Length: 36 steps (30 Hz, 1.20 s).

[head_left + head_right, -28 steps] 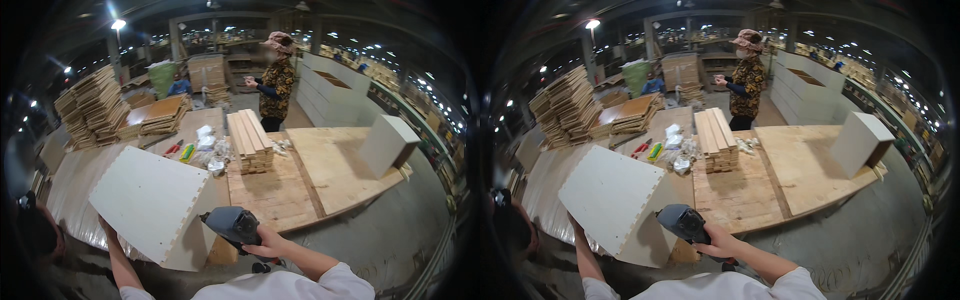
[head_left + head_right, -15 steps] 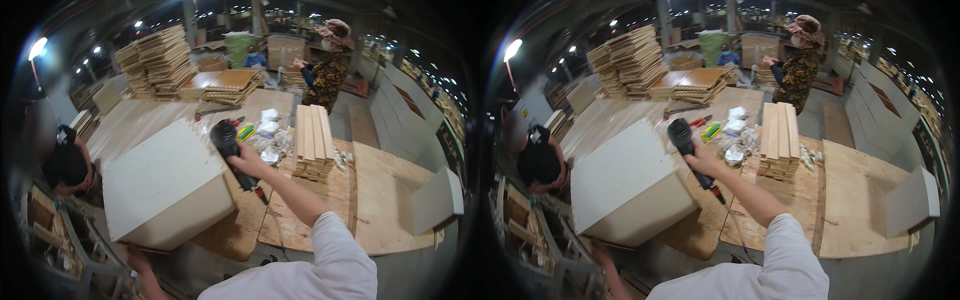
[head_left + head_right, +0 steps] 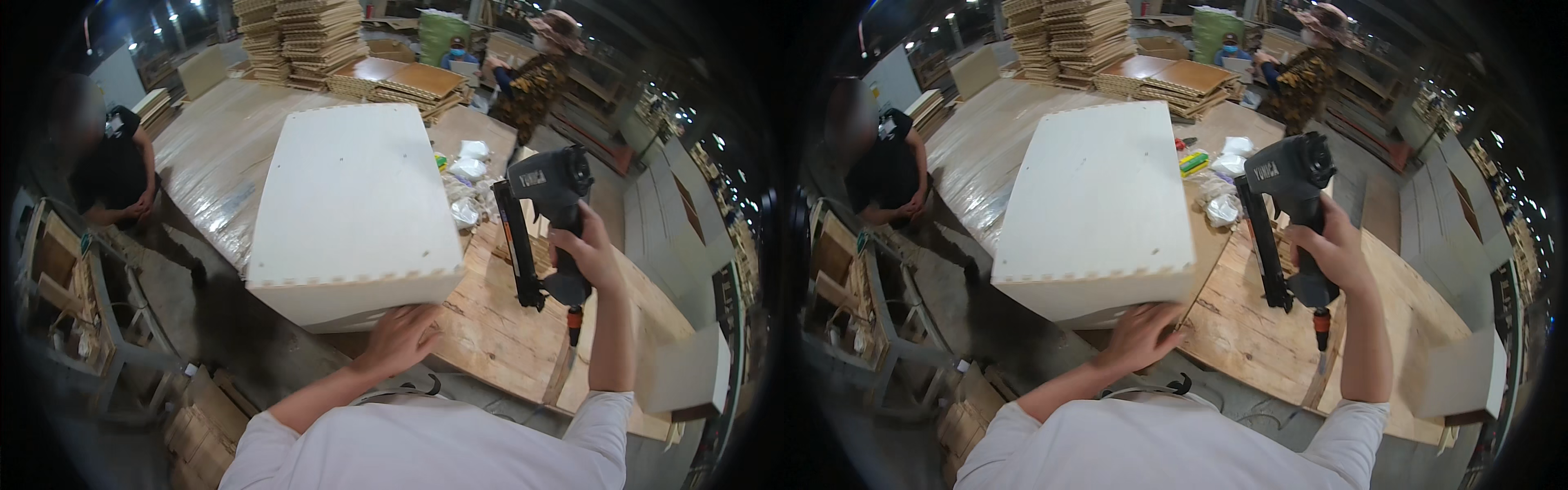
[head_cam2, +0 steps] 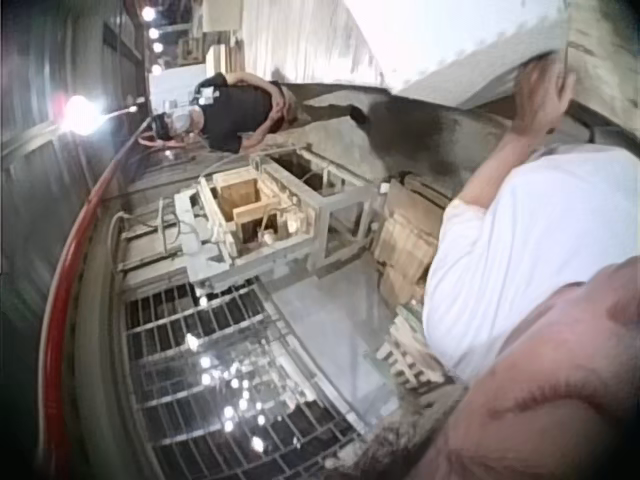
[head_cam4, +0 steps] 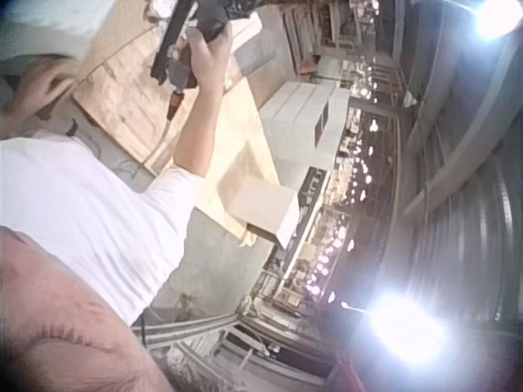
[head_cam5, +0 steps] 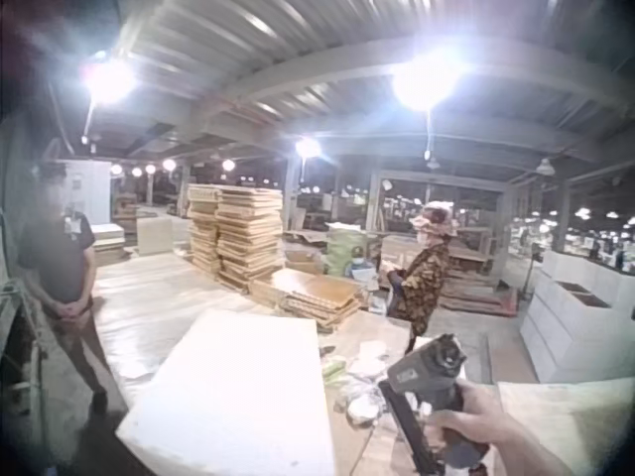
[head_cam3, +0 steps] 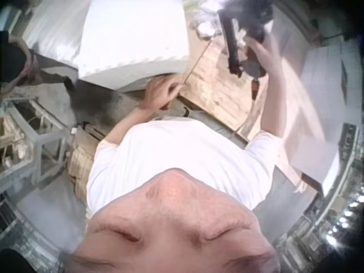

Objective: The person assembles a white wooden box by attaching thin wooden strips to its edges using a pneumatic nail gun. They repeatedly reposition the box, align the strips, and drive nails along the seams. The person also wipes the box surface with a cloth and briefly interacts with a coworker before resuming assembly.

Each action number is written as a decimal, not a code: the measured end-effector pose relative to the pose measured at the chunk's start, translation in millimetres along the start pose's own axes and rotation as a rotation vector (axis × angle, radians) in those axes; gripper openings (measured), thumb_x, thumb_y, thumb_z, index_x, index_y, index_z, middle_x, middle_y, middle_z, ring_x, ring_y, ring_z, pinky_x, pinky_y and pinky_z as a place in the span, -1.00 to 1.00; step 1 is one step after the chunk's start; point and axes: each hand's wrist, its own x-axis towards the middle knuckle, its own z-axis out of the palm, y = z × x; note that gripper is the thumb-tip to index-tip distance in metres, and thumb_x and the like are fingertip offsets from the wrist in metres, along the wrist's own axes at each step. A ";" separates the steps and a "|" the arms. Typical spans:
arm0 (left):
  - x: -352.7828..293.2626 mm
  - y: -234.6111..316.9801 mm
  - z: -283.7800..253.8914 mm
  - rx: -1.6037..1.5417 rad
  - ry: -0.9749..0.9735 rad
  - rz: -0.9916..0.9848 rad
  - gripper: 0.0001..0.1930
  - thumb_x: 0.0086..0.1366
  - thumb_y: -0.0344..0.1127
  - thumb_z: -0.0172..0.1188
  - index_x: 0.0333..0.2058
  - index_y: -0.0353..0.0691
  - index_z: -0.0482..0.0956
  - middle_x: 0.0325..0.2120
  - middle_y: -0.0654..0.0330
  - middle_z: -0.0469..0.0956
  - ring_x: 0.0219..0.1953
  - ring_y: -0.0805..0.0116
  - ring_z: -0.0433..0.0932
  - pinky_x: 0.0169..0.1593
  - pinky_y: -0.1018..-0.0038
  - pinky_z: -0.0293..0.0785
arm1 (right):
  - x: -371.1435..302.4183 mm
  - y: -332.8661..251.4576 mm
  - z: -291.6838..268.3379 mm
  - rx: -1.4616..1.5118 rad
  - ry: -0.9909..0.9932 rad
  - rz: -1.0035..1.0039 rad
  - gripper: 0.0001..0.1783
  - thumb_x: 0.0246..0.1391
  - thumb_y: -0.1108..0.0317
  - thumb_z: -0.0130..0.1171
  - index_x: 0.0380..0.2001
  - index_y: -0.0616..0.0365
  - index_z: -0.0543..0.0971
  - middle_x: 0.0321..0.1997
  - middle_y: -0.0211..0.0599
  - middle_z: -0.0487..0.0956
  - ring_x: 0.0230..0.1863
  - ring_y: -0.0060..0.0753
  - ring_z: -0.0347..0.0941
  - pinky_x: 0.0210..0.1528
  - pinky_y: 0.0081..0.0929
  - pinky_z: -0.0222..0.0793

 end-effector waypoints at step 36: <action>-166.0 -110.1 -94.8 -0.292 -0.343 -0.406 -0.70 0.20 -0.25 0.26 -0.12 -0.23 0.56 -0.18 -0.04 0.58 -0.10 -0.02 0.53 -0.06 0.24 0.44 | -37.2 -168.3 81.8 -0.245 -0.246 0.475 -0.59 0.02 0.34 0.20 -0.11 0.33 0.38 -0.27 -0.26 0.55 -0.59 -0.59 0.49 -0.57 -0.59 0.52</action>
